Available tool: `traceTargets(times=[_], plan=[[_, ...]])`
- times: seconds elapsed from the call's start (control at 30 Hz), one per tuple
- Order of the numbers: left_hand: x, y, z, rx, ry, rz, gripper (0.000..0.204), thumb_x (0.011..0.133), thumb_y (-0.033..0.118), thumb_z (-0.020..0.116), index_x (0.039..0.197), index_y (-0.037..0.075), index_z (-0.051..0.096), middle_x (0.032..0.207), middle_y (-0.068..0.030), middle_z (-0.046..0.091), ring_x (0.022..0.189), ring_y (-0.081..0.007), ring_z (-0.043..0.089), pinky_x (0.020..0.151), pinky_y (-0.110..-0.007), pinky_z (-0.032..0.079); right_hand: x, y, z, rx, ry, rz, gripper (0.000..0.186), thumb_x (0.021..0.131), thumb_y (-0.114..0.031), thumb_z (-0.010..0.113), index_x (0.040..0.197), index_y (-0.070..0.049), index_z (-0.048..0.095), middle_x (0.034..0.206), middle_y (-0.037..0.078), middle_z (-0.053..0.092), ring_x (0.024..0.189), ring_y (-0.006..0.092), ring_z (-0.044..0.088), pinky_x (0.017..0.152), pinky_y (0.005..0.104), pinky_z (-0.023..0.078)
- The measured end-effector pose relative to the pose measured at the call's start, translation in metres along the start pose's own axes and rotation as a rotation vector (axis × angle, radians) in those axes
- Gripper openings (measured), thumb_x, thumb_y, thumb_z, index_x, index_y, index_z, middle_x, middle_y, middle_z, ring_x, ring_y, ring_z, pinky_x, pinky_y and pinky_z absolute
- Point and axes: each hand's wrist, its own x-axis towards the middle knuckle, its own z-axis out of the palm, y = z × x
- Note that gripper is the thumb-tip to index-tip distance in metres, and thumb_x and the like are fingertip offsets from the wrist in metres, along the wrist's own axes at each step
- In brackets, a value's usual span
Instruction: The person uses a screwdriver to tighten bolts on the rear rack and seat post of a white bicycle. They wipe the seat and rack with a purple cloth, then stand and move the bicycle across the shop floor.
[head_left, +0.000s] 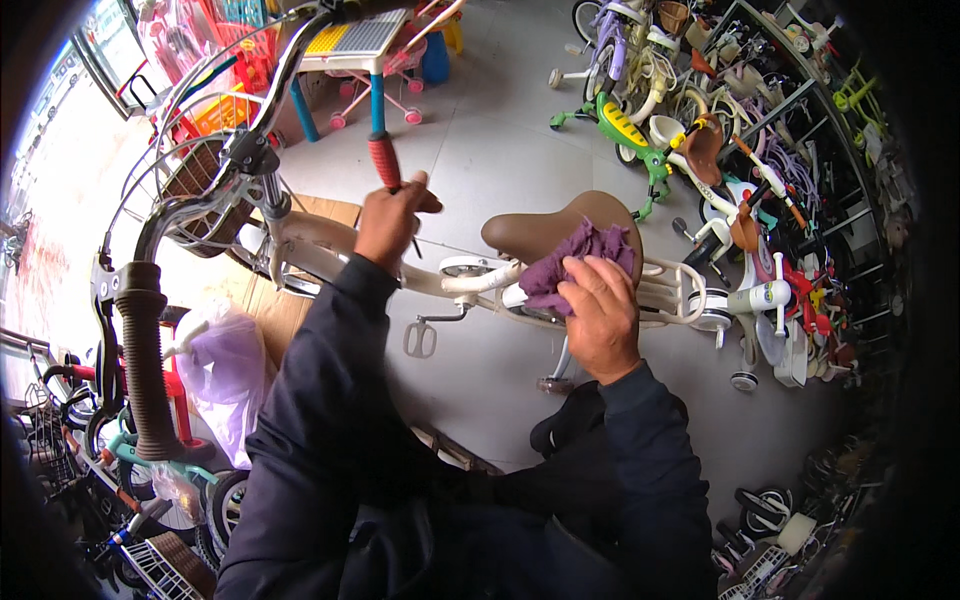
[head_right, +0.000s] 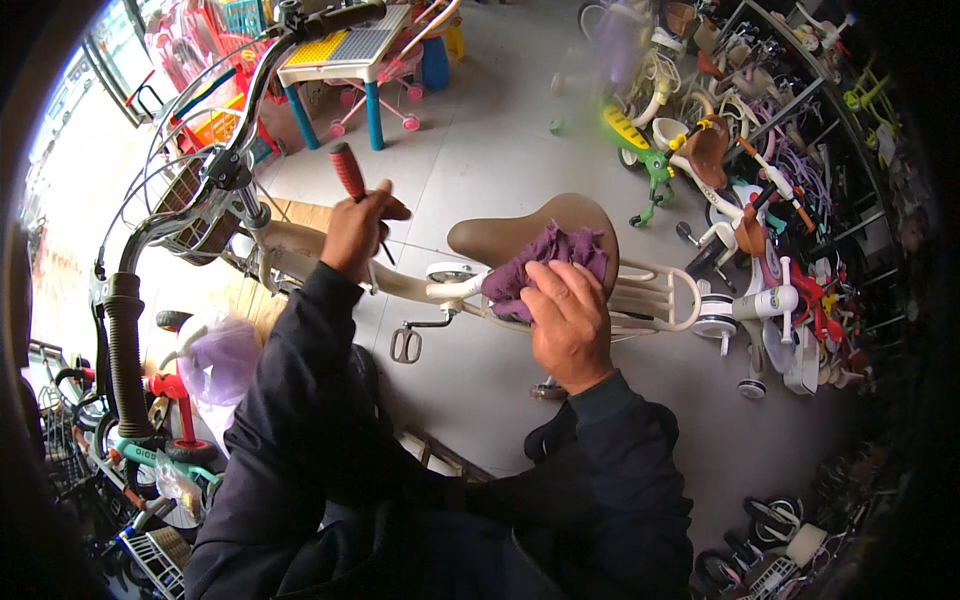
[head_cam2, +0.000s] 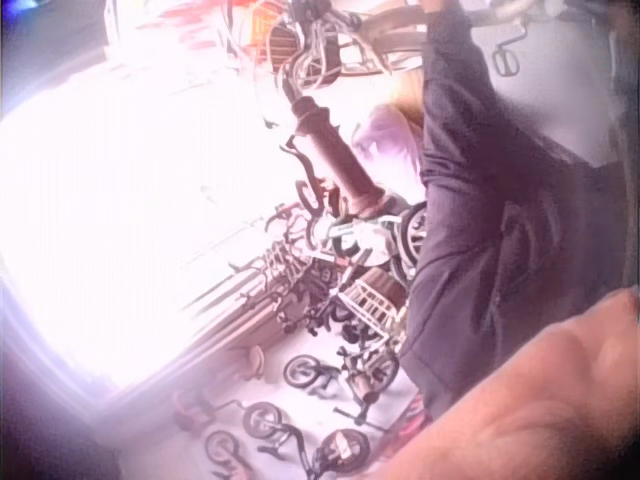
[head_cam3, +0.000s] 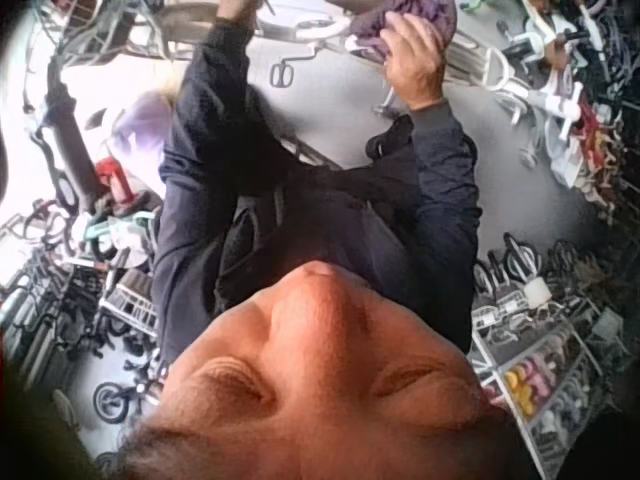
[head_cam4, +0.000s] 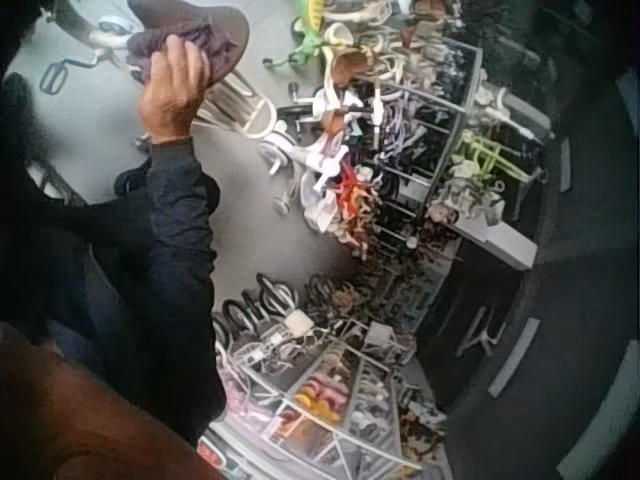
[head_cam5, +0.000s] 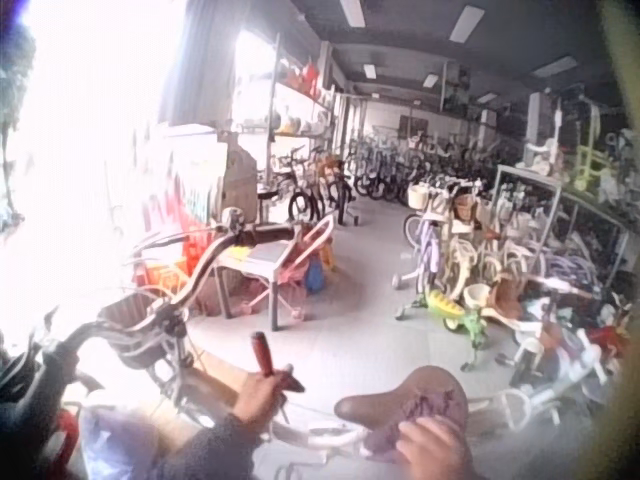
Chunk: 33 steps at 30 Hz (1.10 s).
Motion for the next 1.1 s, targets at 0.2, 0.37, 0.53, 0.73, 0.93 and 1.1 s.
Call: traceTargets(times=[0.2, 0.37, 0.53, 0.73, 0.93, 1.1], plan=[[-0.011, 0.010, -0.026, -0.034, 0.052, -0.043, 0.046, 0.105, 0.045, 0.059, 0.092, 0.004, 0.071, 0.087, -0.0071, 0.074, 0.056, -0.0058, 0.043, 0.047, -0.024, 0.030, -0.047, -0.051, 0.054, 0.174, -0.207, 0.008, 0.022, 0.080, -0.001, 0.069, 0.101, -0.004, 0.071, 0.113, 0.008, 0.072, 0.097, 0.0285, 0.068, 0.080, 0.0431, 0.055], [-0.019, 0.013, -0.025, -0.105, 0.040, -0.082, 0.045, 0.106, 0.045, 0.058, 0.096, 0.004, 0.072, 0.090, -0.0062, 0.075, 0.059, -0.0060, 0.043, 0.050, -0.024, 0.031, -0.044, -0.039, 0.133, -0.055, -0.165, 0.159, 0.016, 0.085, -0.006, 0.068, 0.102, -0.008, 0.068, 0.113, 0.008, 0.069, 0.095, 0.0287, 0.065, 0.077, 0.0439, 0.056], [-0.017, 0.018, -0.021, -0.066, 0.036, -0.066, 0.044, 0.106, 0.044, 0.058, 0.096, 0.003, 0.072, 0.091, -0.0067, 0.075, 0.060, -0.0058, 0.043, 0.051, -0.024, 0.032, -0.054, -0.031, 0.213, -0.381, -0.448, 0.128, 0.006, 0.091, -0.018, 0.062, 0.093, -0.013, 0.062, 0.098, 0.006, 0.056, 0.090, 0.0210, 0.059, 0.069, 0.0416, 0.052], [-0.012, 0.023, -0.026, -0.106, 0.033, -0.053, 0.043, 0.105, 0.042, 0.061, 0.094, 0.002, 0.073, 0.089, -0.0073, 0.075, 0.060, -0.0062, 0.045, 0.053, -0.024, 0.034, -0.051, -0.073, 0.273, 0.265, -0.299, 0.623, 0.023, 0.085, -0.006, 0.069, 0.105, -0.003, 0.058, 0.106, 0.021, 0.060, 0.097, 0.0448, 0.062, 0.088, 0.0551, 0.051], [-0.009, 0.029, -0.018, -0.010, -0.013, -0.013, 0.045, 0.107, 0.043, 0.058, 0.093, 0.003, 0.073, 0.077, -0.0002, 0.066, 0.060, -0.0045, 0.042, 0.049, -0.022, 0.027, -0.041, -0.104, 0.285, 0.542, -0.210, 0.691, 0.023, 0.087, -0.007, 0.068, 0.108, -0.002, 0.059, 0.108, 0.021, 0.063, 0.103, 0.0443, 0.062, 0.090, 0.0515, 0.051], [-0.008, 0.032, -0.014, -0.038, -0.023, -0.036, 0.046, 0.106, 0.043, 0.057, 0.094, 0.003, 0.074, 0.074, 0.0015, 0.061, 0.060, -0.0048, 0.039, 0.050, -0.023, 0.025, -0.112, -0.076, 0.257, 0.473, -0.375, 0.646, 0.016, 0.085, -0.002, 0.061, 0.101, -0.004, 0.059, 0.110, 0.020, 0.063, 0.100, 0.0451, 0.064, 0.086, 0.0535, 0.053]])
